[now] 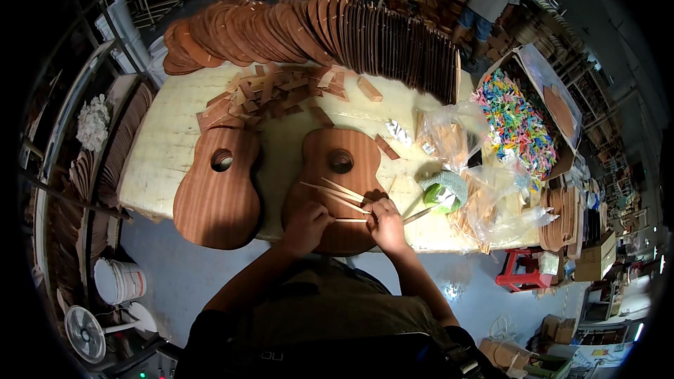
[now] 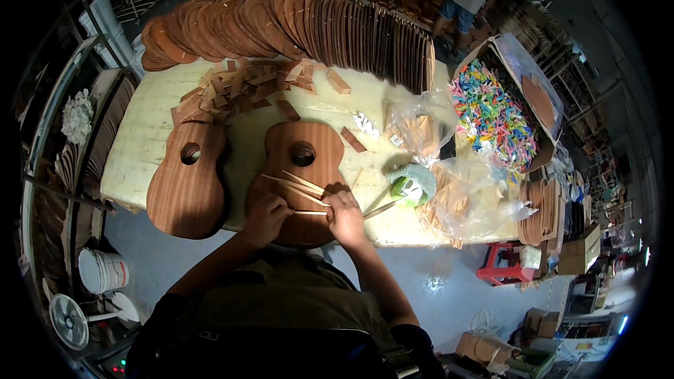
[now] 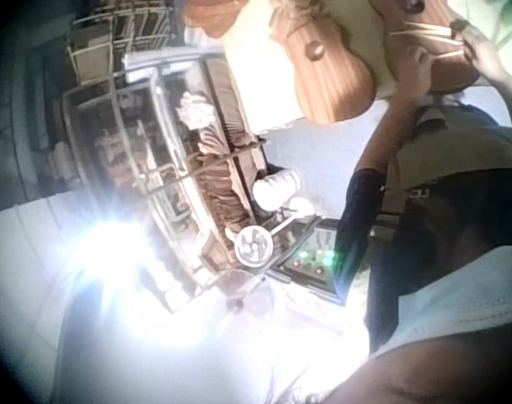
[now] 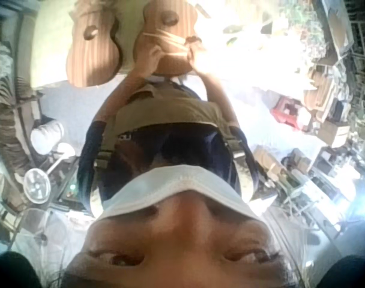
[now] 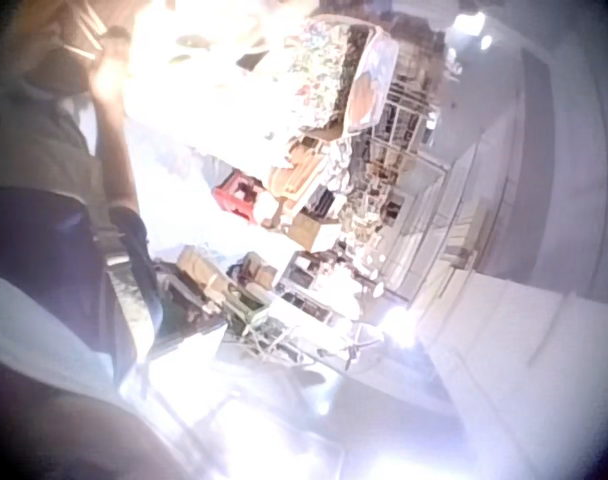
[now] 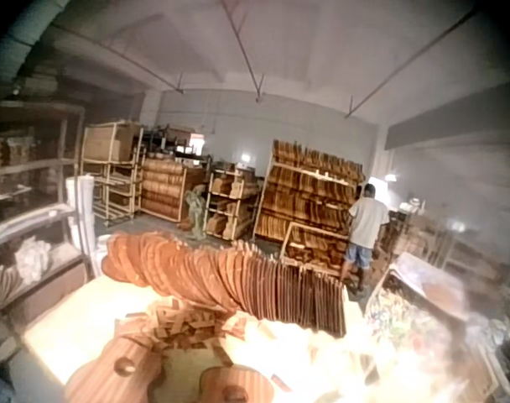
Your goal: The person applies glue to thin wooden strips and attaches them to the body of a ukulele. They then place the ukulele into a vacuum press machine to secure the pieces.
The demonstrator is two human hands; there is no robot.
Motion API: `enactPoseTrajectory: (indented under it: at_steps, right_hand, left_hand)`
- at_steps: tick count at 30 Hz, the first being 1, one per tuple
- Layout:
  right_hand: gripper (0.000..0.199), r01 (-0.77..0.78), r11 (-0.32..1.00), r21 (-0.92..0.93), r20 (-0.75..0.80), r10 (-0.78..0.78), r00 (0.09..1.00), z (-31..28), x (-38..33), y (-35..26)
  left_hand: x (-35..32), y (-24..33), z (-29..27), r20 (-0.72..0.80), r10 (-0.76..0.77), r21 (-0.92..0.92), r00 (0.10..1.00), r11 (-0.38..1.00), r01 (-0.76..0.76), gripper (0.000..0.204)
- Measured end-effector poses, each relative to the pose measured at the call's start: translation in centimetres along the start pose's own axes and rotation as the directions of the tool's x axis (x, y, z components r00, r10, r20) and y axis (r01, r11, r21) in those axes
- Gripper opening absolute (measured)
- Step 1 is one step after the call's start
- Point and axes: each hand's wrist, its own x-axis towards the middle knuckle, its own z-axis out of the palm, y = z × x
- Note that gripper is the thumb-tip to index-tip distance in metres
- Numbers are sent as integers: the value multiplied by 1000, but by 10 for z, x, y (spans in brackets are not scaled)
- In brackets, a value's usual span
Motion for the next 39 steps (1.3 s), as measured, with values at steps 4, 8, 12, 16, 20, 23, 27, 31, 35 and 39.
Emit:
enactPoseTrajectory:
  at_steps: [4, 8, 12, 16, 20, 23, 27, 31, 35, 39]
  right_hand:
    - [17, 75, 994, 78, 76, -81, 994, 4, 1, 1]
    - [24, 227, 967, 112, 180, -244, 953, 3, 8, -4]
    - [23, 61, 997, -57, 36, -59, 998, 5, 18, -7]
    - [20, 51, 996, -73, 25, -49, 998, 12, 17, -1]
    - [20, 6, 1000, 27, 12, -7, 1000, 8, 12, -6]
    - [14, -100, 988, 114, 99, 89, 991, -6, 2, -11]
    - [10, -102, 990, 96, 187, 83, 979, -7, -6, -6]
    - [7, -127, 987, 103, 189, 106, 976, 0, -9, 3]
    - [6, -100, 992, 83, 177, 84, 981, 0, -9, 7]
    - [7, -65, 997, 30, 160, 60, 985, -4, -7, 3]
  left_hand:
    - [6, 8, -3, -103, 60, 96, 993, 994, -51, 11]
    - [-10, -4, 10, -25, -60, 21, 998, 998, 61, 16]
    - [-6, -3, 6, 2, -11, 0, 1000, 1000, 11, 23]
    - [-6, -1, 2, 19, 7, 22, 1000, 1000, -7, 26]
    - [-10, -4, 6, 24, -30, 35, 999, 999, 29, 27]
    - [-9, -4, 6, 2, -25, -5, 1000, 1000, 25, 19]
    - [-10, -5, 7, 0, -21, -19, 1000, 1000, 21, 24]
    - [-8, -2, 6, -6, -35, 18, 999, 999, 35, 24]
    - [-5, 1, 3, -14, -39, 12, 999, 999, 40, 26]
    - [-8, -4, 5, 0, -38, -12, 999, 999, 38, 25]
